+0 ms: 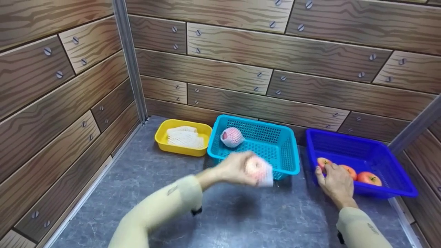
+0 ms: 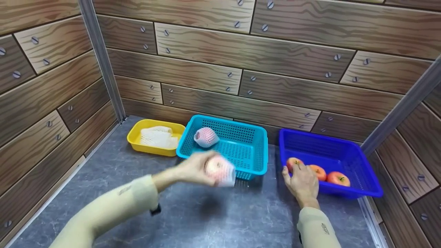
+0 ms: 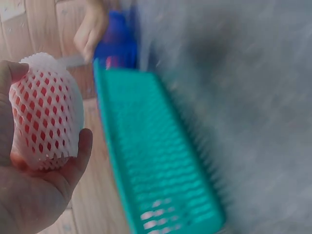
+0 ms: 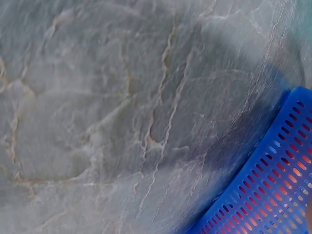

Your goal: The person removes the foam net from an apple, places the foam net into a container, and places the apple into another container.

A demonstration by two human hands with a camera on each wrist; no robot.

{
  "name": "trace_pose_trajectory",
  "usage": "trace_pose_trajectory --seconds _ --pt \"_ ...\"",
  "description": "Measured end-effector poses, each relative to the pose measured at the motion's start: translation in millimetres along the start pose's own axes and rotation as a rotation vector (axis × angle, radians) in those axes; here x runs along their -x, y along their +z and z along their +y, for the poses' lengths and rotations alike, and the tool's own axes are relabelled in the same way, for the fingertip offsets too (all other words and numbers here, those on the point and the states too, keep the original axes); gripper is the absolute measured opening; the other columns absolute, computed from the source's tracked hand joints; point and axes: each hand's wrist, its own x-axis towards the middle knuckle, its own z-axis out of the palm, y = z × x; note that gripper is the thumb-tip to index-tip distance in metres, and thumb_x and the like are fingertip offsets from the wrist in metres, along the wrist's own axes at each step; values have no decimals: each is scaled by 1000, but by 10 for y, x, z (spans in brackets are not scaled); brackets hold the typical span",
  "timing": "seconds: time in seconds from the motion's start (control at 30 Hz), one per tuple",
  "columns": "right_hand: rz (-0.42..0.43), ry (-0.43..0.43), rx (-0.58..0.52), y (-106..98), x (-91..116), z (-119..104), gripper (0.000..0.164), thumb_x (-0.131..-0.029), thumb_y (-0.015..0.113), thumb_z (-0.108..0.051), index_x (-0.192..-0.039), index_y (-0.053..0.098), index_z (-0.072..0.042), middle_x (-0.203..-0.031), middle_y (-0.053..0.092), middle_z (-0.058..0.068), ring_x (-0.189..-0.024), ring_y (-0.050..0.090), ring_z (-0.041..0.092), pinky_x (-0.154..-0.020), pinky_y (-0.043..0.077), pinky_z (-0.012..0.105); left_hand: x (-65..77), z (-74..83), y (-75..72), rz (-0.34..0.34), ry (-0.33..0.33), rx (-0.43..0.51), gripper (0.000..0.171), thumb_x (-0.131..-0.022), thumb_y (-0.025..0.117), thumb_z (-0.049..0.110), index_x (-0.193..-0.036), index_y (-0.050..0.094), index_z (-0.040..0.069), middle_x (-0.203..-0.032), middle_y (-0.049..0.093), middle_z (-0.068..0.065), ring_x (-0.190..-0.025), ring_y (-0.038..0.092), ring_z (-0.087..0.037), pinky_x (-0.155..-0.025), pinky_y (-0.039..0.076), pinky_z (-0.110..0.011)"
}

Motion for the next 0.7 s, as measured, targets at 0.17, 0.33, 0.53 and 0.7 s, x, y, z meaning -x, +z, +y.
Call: trace_pose_trajectory --seconds 0.17,0.33,0.53,0.7 --pt "10 -17 -3 10 1 20 38 -103 66 -34 -85 64 -1 -80 61 21 -75 58 45 -69 48 63 320 -150 289 -39 -8 18 69 -73 100 29 -133 68 20 -112 75 7 -91 64 -1 -81 59 -22" --pt "43 -42 -6 8 62 72 37 -102 68 -32 -85 63 0 -81 60 23 -75 58 47 -69 47 64 561 -314 538 -12 -53 -1 76 -70 101 29 -137 68 17 -118 75 7 -99 64 1 -92 56 -21" --pt "36 -44 -7 -11 54 87 37 -103 68 -33 -88 65 2 -86 65 26 -81 60 50 -74 48 66 776 -441 627 47 -103 -50 81 -70 101 35 -141 67 18 -125 76 3 -110 66 -7 -101 56 -29" --pt "12 -55 -7 2 6 23 37 -103 68 -33 -88 64 1 -86 63 24 -81 59 49 -76 48 63 904 -486 670 59 -131 -55 81 -71 100 34 -141 64 15 -127 74 0 -117 66 -13 -108 55 -36"
